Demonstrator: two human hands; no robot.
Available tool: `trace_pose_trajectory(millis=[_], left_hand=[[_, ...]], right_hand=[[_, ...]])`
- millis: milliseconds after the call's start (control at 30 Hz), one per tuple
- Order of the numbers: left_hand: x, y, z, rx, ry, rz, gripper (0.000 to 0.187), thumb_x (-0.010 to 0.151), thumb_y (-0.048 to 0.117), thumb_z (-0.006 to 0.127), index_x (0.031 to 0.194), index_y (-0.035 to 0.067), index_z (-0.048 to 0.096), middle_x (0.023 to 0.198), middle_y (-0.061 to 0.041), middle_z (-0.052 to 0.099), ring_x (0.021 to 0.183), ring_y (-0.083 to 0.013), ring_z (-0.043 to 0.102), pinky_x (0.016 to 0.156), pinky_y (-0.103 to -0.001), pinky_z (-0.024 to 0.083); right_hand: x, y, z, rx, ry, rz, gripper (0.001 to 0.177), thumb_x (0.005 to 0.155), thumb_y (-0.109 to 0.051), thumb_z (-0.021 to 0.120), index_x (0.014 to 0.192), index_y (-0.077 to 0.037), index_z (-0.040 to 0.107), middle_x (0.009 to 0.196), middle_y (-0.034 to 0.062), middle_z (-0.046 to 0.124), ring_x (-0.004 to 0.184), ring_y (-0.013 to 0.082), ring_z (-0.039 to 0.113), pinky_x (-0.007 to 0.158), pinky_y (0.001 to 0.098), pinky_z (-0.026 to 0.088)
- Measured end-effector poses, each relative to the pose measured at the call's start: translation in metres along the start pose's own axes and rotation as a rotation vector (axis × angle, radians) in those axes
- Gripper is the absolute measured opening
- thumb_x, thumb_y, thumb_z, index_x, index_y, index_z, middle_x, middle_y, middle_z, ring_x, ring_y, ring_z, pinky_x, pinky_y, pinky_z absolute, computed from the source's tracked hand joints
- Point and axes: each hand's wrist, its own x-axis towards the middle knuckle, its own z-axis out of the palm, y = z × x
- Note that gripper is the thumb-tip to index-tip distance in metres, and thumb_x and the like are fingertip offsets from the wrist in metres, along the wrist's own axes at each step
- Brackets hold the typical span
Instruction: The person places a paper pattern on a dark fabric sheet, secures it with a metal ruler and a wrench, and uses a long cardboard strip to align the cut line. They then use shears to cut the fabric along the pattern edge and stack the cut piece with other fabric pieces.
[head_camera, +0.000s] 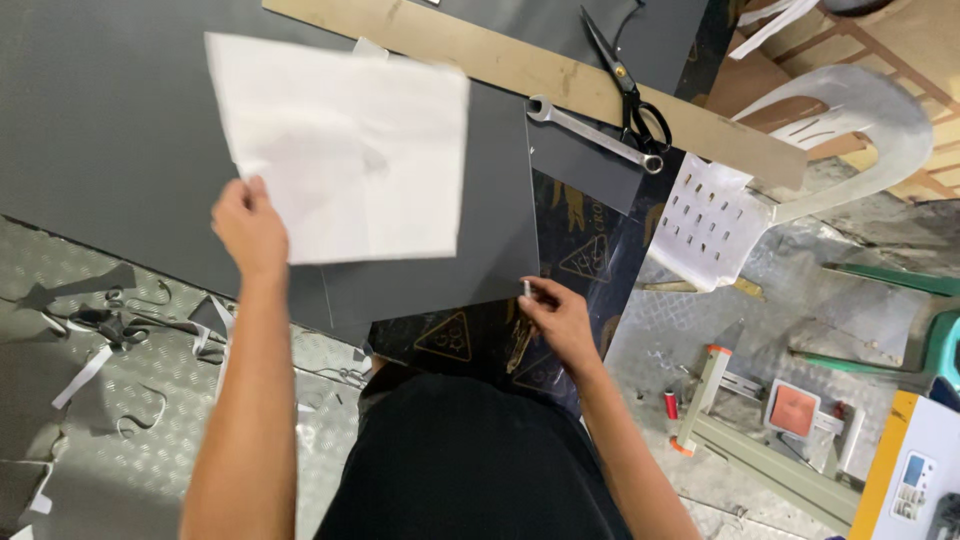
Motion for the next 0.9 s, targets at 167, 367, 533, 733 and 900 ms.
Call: trace_pose_trajectory(millis=[167, 367, 533, 733, 900], left_hand=[[0.051, -0.016, -0.019, 0.062, -0.186, -0.082, 0.021, 0.102, 0.022, 0.068, 0.110, 0.003, 0.066, 0.095, -0.011, 0.067, 0.086, -0.0301, 0.064, 0.080, -0.047, 0.050], [-0.048, 0.043, -0.009, 0.454, -0.169, 0.331, 0.042, 0.087, 0.017, 0.081, 0.120, 0.001, 0.061, 0.127, -0.016, 0.055, 0.132, -0.0477, 0.042, 0.101, -0.067, 0.037], [-0.136, 0.103, -0.004, 0.282, -0.806, 0.420, 0.069, 0.069, 0.024, 0.088, 0.133, 0.036, 0.065, 0.119, -0.006, 0.054, 0.110, -0.0272, 0.052, 0.083, -0.047, 0.041], [-0.126, 0.098, -0.004, 0.314, -0.854, 0.458, 0.075, 0.071, 0.030, 0.088, 0.140, 0.038, 0.061, 0.118, -0.004, 0.052, 0.109, -0.0259, 0.050, 0.083, -0.044, 0.040], [-0.125, 0.100, -0.007, 0.369, -0.912, 0.420, 0.077, 0.069, 0.032, 0.088, 0.140, 0.041, 0.060, 0.118, -0.003, 0.051, 0.108, -0.0244, 0.049, 0.083, -0.043, 0.040]], right_hand=[[0.001, -0.024, 0.037, -0.116, -0.128, 0.156, 0.027, 0.098, -0.018, 0.062, 0.121, -0.007, 0.069, 0.078, 0.0041, 0.066, 0.052, 0.0120, 0.054, 0.049, 0.0283, 0.044], [0.014, -0.023, 0.067, -0.566, -0.115, -0.441, 0.024, 0.100, -0.014, 0.063, 0.121, -0.005, 0.072, 0.092, 0.0129, 0.064, 0.083, 0.0289, 0.065, 0.074, 0.0384, 0.052], [0.012, -0.023, 0.082, -0.607, -0.127, -0.492, 0.020, 0.090, -0.011, 0.070, 0.110, -0.008, 0.073, 0.085, 0.0104, 0.062, 0.077, 0.0308, 0.065, 0.071, 0.0400, 0.052], [0.018, -0.015, 0.096, -0.638, -0.105, -0.547, 0.014, 0.092, -0.004, 0.069, 0.105, -0.007, 0.073, 0.086, 0.0114, 0.062, 0.078, 0.0319, 0.065, 0.070, 0.0407, 0.051], [0.008, -0.018, 0.090, -0.645, -0.129, -0.519, 0.013, 0.089, -0.003, 0.068, 0.100, -0.008, 0.073, 0.084, 0.0096, 0.064, 0.076, 0.0307, 0.066, 0.069, 0.0405, 0.052]])
